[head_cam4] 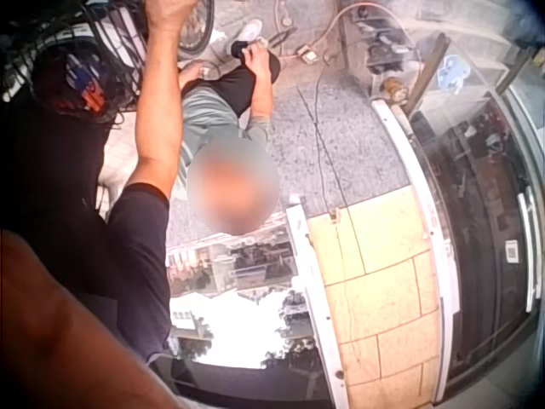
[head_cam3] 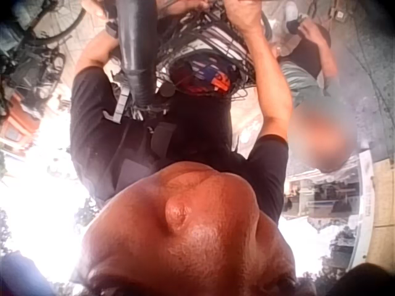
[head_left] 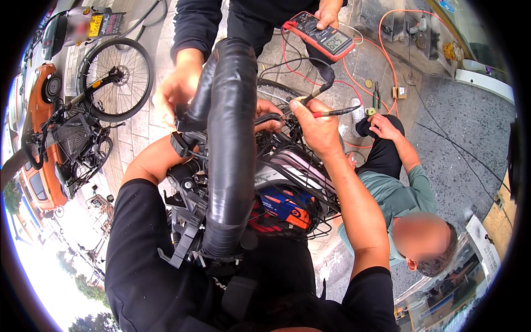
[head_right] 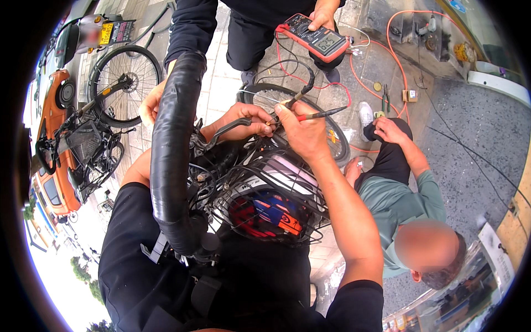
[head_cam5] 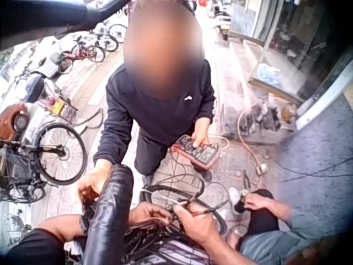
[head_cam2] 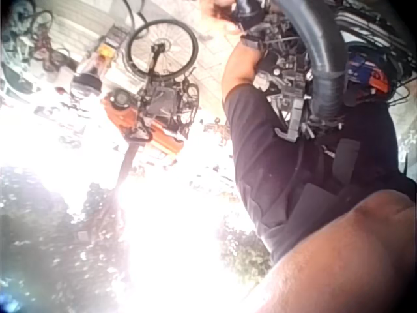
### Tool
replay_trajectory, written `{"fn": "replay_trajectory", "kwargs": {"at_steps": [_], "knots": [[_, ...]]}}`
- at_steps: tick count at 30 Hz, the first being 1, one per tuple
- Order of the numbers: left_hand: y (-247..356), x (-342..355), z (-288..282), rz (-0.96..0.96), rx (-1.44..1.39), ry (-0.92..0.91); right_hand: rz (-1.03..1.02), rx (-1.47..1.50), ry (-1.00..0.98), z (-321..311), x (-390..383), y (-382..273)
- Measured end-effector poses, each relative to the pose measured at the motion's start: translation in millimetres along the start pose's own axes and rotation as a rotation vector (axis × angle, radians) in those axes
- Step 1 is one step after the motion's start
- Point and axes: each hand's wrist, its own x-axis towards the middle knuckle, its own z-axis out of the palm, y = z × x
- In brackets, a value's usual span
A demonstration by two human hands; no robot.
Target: The person holds a multimeter and tests electrical connections on a bicycle's handlebar assembly. Another person assists by holding the multimeter probes to the wiring while the camera wearer manipulates the components.
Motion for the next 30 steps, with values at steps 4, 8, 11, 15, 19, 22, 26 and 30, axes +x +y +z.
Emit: {"fn": "replay_trajectory", "kwargs": {"at_steps": [4,8,11,15,19,22,26,30], "knots": [[8,0,2,0.015,-0.018,-0.014,-0.015,0.015,-0.006,0,0,1],[1,-2,2,0.015,-0.081,0.002,-0.003,0.010,-0.007,0,0,2],[4,-1,2,0.009,-0.072,-0.008,-0.019,-0.014,-0.003,-1,0,1],[2,1,1,-0.015,-0.053,-0.011,-0.039,-0.042,0.015,0,3,8],[3,0,1,-0.012,-0.102,-0.013,-0.026,-0.021,0.028,1,2,10],[-1,1,-1,0.005,-0.149,-0.032,-0.042,-0.031,0.025,1,2,7],[0,1,0,-0.003,-0.143,-0.023,-0.046,-0.029,0.032,1,2,7],[1,0,0,-0.005,-0.107,-0.011,-0.050,-0.070,0.031,0,3,11]]}}
